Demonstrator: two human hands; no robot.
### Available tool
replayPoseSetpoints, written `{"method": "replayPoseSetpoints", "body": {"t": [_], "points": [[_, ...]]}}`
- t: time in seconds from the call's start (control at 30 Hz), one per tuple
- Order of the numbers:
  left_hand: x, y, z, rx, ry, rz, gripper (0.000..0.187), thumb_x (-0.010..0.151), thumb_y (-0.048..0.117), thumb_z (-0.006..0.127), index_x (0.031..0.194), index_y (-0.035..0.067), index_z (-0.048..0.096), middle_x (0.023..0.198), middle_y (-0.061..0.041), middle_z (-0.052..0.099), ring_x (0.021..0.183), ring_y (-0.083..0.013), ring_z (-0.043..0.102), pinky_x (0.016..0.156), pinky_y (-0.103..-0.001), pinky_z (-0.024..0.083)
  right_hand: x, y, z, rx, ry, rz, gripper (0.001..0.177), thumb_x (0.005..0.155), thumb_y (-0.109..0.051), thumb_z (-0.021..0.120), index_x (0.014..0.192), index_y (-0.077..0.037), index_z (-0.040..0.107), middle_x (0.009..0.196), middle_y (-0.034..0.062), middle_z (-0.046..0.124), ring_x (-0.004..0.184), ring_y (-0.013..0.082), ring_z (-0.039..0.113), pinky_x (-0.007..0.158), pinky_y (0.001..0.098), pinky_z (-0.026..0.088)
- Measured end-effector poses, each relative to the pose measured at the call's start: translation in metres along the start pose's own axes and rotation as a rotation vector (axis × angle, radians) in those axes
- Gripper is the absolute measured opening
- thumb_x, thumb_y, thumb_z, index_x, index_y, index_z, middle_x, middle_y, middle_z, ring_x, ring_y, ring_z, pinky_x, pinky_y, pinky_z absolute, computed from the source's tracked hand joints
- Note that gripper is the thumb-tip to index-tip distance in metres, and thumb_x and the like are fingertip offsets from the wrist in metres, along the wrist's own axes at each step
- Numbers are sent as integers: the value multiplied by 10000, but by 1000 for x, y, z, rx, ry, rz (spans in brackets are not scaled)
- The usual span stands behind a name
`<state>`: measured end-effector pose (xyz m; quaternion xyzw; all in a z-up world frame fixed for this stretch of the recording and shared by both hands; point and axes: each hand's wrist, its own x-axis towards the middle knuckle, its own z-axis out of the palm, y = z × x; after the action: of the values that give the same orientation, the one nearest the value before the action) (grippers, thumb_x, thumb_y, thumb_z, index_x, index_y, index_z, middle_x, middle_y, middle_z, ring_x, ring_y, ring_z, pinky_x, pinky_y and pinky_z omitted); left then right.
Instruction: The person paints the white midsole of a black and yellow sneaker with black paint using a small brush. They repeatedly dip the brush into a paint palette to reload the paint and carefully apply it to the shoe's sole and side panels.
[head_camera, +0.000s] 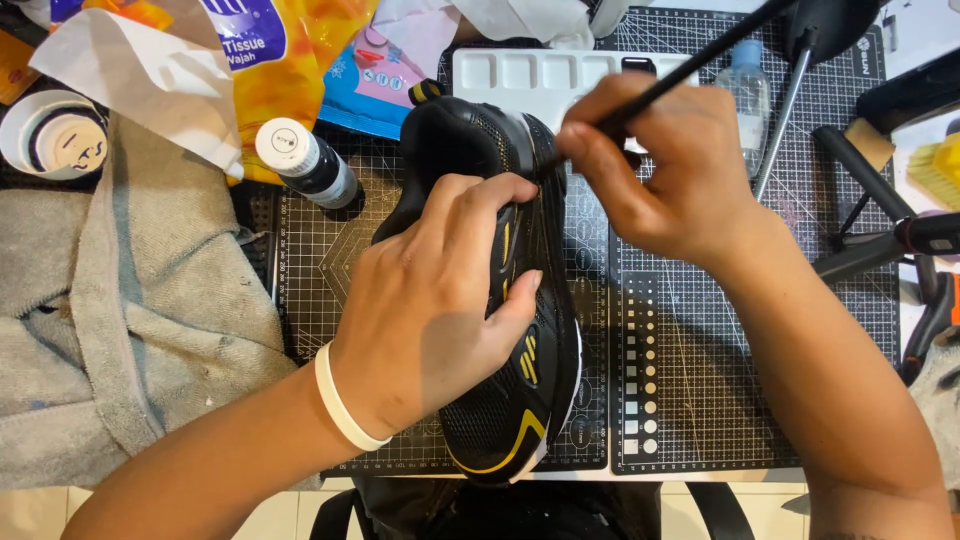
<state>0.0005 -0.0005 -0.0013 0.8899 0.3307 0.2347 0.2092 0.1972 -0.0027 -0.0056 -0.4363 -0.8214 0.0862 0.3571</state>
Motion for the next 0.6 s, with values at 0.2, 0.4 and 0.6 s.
{"method": "replayPoseSetpoints", "body": {"t": [0.2, 0.4, 0.6], "points": [[1, 1, -1, -15, -9, 8, 418, 736, 193, 633, 1094, 83, 448, 1005, -74, 526, 706, -250, 598, 467, -354, 462, 2, 8, 3, -62, 73, 49, 193, 981, -9, 476, 843, 89, 568, 768, 116, 588, 584, 205, 547, 526, 285, 384], [1, 0, -2, -10, -9, 2, 433, 732, 204, 639, 1101, 76, 451, 1027, -75, 522, 723, -247, 601, 459, -355, 458, 1, -3, -3, 66, -10, 88, 231, 945, -64, 440, 814, 80, 567, 657, 97, 559, 543, 183, 528, 506, 267, 370], [1, 2, -2, -1, -6, 3, 429, 727, 208, 639, 1093, 85, 453, 1017, -68, 525, 684, -245, 590, 425, -354, 444, 1, 8, 2, 19, 65, 135, 204, 988, -65, 464, 869, 70, 560, 691, 98, 586, 583, 179, 541, 530, 266, 360]]}}
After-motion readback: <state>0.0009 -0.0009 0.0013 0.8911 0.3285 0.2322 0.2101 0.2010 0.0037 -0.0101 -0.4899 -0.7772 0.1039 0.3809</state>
